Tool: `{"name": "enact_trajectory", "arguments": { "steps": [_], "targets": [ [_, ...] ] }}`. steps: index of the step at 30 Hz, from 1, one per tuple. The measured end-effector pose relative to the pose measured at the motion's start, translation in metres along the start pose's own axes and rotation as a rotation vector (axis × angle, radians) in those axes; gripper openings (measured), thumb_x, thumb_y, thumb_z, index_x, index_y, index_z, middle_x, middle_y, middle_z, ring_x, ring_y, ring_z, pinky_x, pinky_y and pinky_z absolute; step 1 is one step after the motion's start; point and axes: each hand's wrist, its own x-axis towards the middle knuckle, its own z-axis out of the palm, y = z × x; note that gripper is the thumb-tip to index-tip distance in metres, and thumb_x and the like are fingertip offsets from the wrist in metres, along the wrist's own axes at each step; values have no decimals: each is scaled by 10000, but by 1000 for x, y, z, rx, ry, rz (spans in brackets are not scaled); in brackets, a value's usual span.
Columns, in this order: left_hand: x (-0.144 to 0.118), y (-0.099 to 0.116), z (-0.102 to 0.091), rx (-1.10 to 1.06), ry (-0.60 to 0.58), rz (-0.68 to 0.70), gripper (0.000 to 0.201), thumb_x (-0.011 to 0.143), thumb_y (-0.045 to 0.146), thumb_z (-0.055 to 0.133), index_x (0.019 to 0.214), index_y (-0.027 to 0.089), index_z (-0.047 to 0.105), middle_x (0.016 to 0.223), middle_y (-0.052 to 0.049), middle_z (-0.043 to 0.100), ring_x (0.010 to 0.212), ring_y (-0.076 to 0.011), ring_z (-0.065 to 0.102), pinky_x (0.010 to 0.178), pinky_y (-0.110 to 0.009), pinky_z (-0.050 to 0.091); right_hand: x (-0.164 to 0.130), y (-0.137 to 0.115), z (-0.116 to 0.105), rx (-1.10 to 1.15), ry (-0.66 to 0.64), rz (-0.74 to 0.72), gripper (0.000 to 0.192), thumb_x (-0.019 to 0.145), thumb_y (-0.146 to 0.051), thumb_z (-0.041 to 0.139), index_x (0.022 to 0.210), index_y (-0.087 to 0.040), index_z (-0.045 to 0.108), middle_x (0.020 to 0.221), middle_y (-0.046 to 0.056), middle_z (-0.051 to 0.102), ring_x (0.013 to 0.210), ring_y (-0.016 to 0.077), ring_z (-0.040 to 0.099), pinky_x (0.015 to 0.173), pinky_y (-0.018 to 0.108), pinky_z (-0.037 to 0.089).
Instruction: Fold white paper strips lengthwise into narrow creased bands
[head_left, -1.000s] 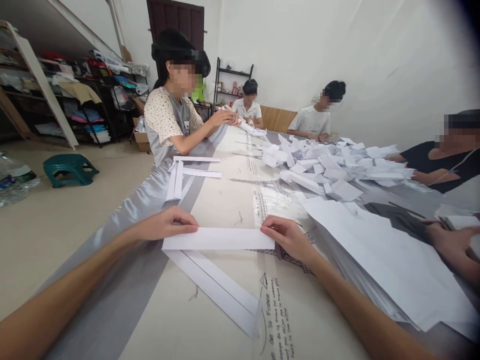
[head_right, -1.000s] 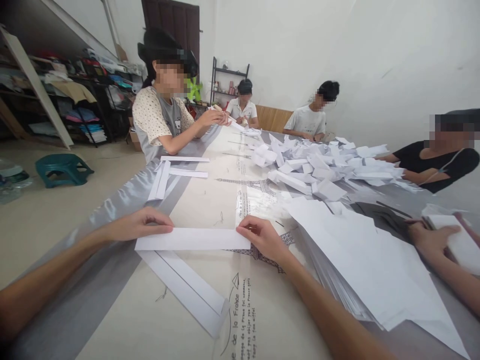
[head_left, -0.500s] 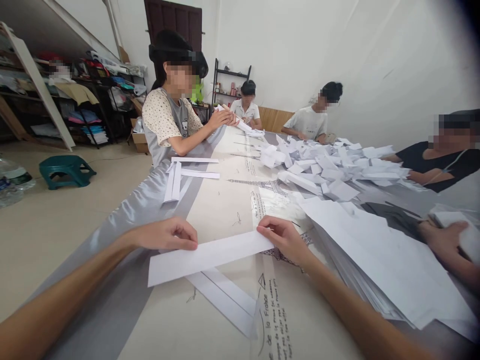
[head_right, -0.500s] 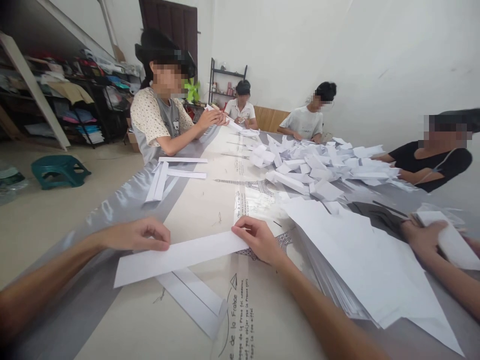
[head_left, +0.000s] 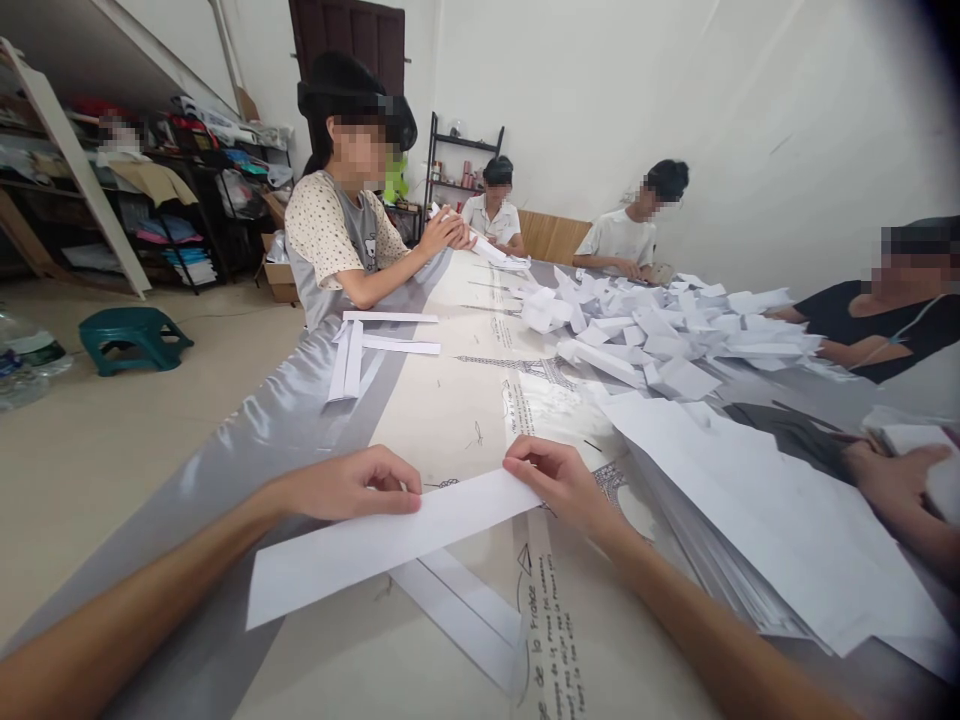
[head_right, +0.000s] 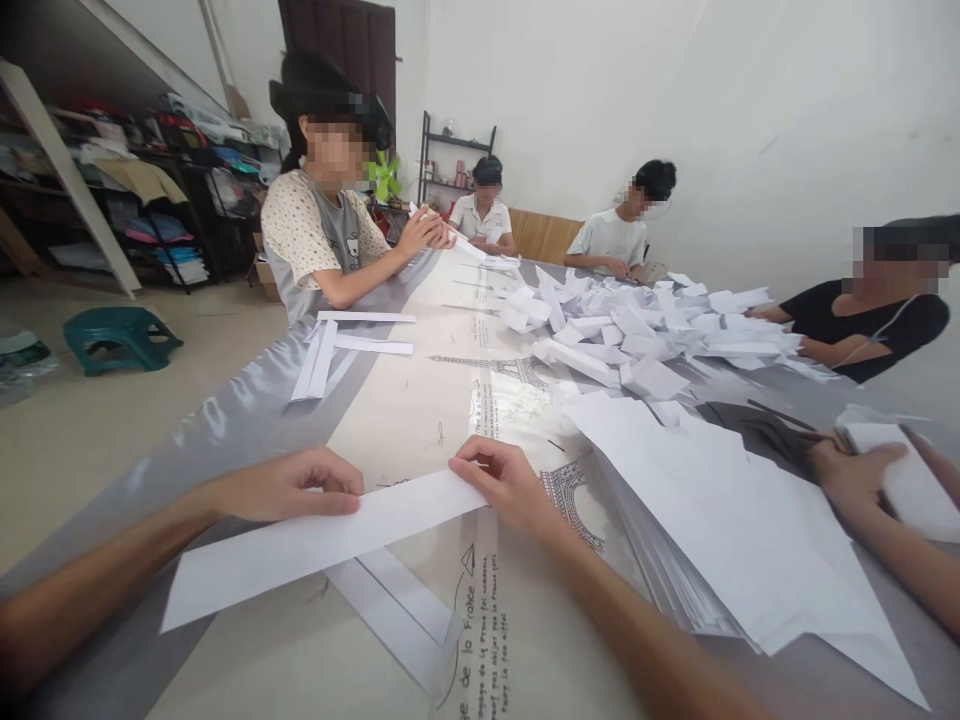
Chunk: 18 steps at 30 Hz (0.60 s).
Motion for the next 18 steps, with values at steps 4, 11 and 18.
{"name": "enact_trajectory", "arguments": {
  "steps": [4,11,18],
  "targets": [
    [7,2,13,-62,-1,27,410,975,474,573,703,167,570,667,28,394,601,-115,338,541,-256,254,-1,-2,8,23,-15,-21,247,956,-398,660,802,-205,673,792,11,621,702,148,532,623,285,396],
    [9,3,21,-133,-48,27,447,985,498,543,678,177,498,646,29,354,570,-116,290,530,-276,221,-1,-2,13,65,-54,15,183,877,-378,763,781,-222,762,782,18,680,691,152,571,616,291,420],
    [10,8,29,-190,26,34,473,970,462,572,622,185,414,610,36,315,542,-107,275,505,-279,188,-1,-1,12,201,-34,74,177,855,-400,785,832,-224,774,822,25,687,736,163,600,651,297,449]
  ]
}}
